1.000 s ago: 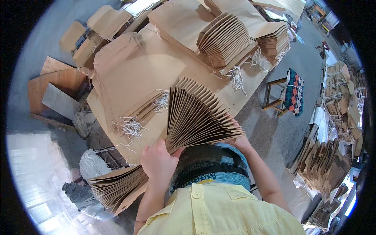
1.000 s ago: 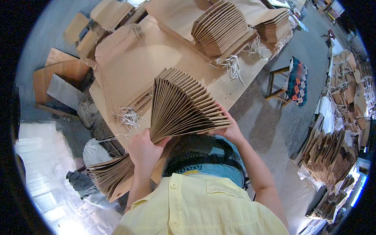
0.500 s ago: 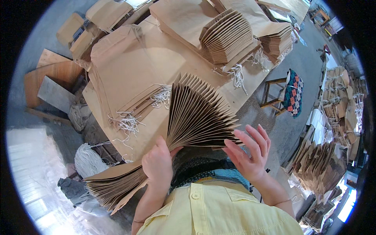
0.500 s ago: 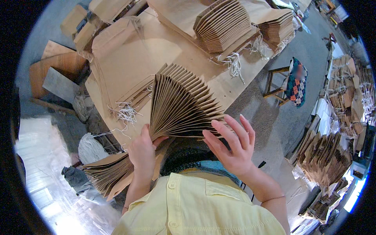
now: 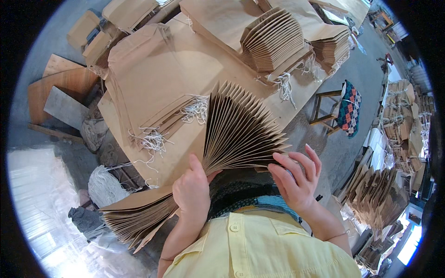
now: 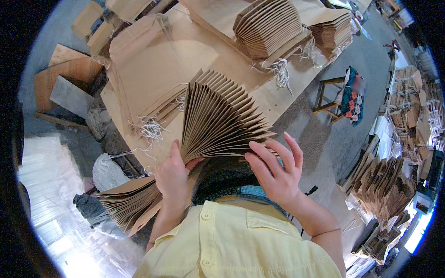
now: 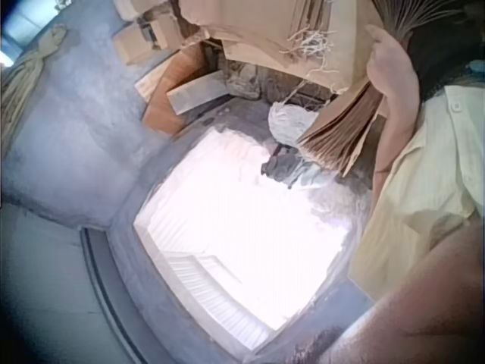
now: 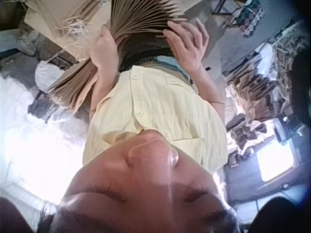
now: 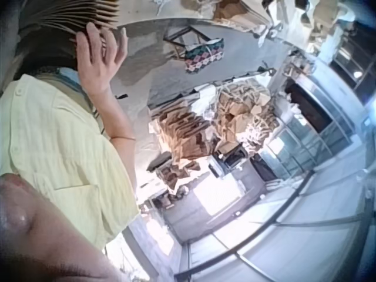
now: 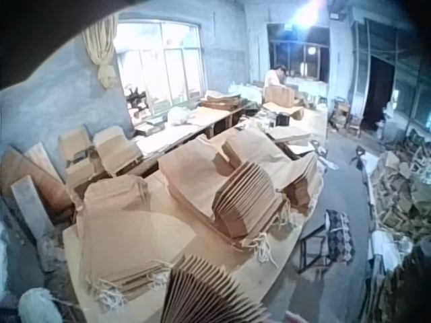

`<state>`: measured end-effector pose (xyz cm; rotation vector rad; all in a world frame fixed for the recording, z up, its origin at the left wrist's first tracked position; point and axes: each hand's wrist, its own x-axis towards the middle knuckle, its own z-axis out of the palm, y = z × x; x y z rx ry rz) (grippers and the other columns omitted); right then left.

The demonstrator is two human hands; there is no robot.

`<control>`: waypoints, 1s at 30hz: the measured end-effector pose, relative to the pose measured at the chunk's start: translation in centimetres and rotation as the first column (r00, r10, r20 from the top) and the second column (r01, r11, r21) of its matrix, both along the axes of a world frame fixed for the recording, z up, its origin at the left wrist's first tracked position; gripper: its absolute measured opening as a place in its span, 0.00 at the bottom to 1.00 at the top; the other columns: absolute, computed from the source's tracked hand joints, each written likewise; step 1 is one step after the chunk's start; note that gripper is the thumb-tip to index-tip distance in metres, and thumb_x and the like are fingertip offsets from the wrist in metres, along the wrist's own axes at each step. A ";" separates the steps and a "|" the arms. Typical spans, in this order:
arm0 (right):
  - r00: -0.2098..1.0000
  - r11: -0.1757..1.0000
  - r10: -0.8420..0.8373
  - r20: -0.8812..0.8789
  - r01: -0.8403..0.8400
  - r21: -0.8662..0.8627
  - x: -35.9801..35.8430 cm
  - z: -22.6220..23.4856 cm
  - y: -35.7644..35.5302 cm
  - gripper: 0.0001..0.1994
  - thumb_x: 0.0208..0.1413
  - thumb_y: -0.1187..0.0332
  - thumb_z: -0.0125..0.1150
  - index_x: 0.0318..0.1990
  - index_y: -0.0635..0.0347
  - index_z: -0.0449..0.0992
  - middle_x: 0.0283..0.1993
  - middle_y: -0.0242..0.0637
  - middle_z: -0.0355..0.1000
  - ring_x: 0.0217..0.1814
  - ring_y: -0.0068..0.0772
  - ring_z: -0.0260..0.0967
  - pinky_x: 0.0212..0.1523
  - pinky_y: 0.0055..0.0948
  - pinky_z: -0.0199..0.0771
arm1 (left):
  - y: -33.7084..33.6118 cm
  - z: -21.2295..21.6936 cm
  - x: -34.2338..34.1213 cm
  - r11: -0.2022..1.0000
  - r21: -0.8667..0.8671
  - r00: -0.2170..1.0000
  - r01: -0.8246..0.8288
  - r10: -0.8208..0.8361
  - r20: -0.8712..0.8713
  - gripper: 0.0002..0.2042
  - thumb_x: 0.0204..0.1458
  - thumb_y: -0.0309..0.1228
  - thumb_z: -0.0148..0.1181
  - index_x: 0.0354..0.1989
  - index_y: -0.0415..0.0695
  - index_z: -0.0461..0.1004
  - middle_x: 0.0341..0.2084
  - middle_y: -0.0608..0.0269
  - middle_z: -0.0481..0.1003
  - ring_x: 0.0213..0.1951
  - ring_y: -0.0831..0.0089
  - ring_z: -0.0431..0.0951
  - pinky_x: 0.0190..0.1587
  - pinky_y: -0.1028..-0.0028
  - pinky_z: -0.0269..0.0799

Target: The person gathers flat brown paper bags, aligns them into stacks, and ties the stacks with white string. The person moves between tables to collect bags and string, then secures each bundle before placing it aside.

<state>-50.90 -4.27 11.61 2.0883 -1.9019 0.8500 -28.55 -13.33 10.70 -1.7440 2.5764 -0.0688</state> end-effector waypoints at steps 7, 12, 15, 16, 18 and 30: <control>0.994 0.995 -0.071 -0.083 0.076 0.062 1.0 0.3 -1.0 0.18 0.46 0.66 0.67 0.48 0.46 0.81 0.45 0.24 0.71 0.48 0.29 0.63 0.61 0.44 0.66 | 0.0 -0.2 -0.1 1.000 -0.004 1.000 -0.005 0.005 0.006 0.35 0.48 0.56 0.62 0.53 0.36 0.69 0.14 0.63 0.72 0.17 0.62 0.77 0.20 0.67 0.72; 0.996 0.997 -0.042 -0.075 0.047 0.069 0.8 -0.1 -1.3 0.18 0.47 0.66 0.66 0.48 0.47 0.80 0.54 0.26 0.70 0.56 0.31 0.62 0.63 0.44 0.64 | 0.1 -0.2 0.0 1.000 -0.008 1.000 -0.013 0.013 0.006 0.35 0.48 0.56 0.63 0.53 0.35 0.70 0.14 0.63 0.72 0.16 0.62 0.77 0.20 0.66 0.72; 0.998 0.995 0.012 -0.066 -0.005 0.103 0.5 0.4 -1.9 0.18 0.47 0.67 0.65 0.49 0.50 0.78 0.58 0.27 0.70 0.60 0.32 0.62 0.64 0.44 0.63 | 0.1 -0.1 0.0 1.000 -0.011 1.000 -0.009 0.009 0.007 0.36 0.48 0.56 0.63 0.54 0.36 0.70 0.14 0.63 0.72 0.16 0.62 0.77 0.19 0.66 0.72; 0.996 0.989 0.038 -0.075 -0.027 0.144 0.3 0.6 -1.9 0.18 0.47 0.67 0.65 0.49 0.51 0.78 0.59 0.27 0.69 0.61 0.32 0.62 0.65 0.44 0.62 | 0.1 -0.1 0.0 1.000 -0.009 1.000 -0.007 0.007 0.002 0.36 0.48 0.56 0.63 0.54 0.36 0.70 0.14 0.63 0.72 0.16 0.62 0.77 0.19 0.66 0.72; 0.995 0.985 0.068 -0.079 -0.055 0.163 0.0 0.5 -2.0 0.18 0.48 0.66 0.65 0.49 0.51 0.77 0.59 0.27 0.69 0.60 0.32 0.62 0.65 0.44 0.62 | 0.0 0.0 -0.2 0.998 0.036 0.999 -0.049 0.049 -0.022 0.36 0.47 0.56 0.65 0.54 0.37 0.70 0.15 0.59 0.74 0.18 0.58 0.78 0.22 0.63 0.73; 0.998 0.991 0.050 -0.048 -0.043 0.130 0.7 0.4 -3.6 0.21 0.47 0.60 0.68 0.50 0.50 0.76 0.57 0.26 0.67 0.58 0.34 0.60 0.65 0.44 0.60 | 0.2 -0.2 0.1 1.000 -0.007 0.999 -0.020 0.021 0.024 0.37 0.47 0.57 0.63 0.54 0.35 0.70 0.14 0.63 0.73 0.16 0.63 0.77 0.20 0.67 0.73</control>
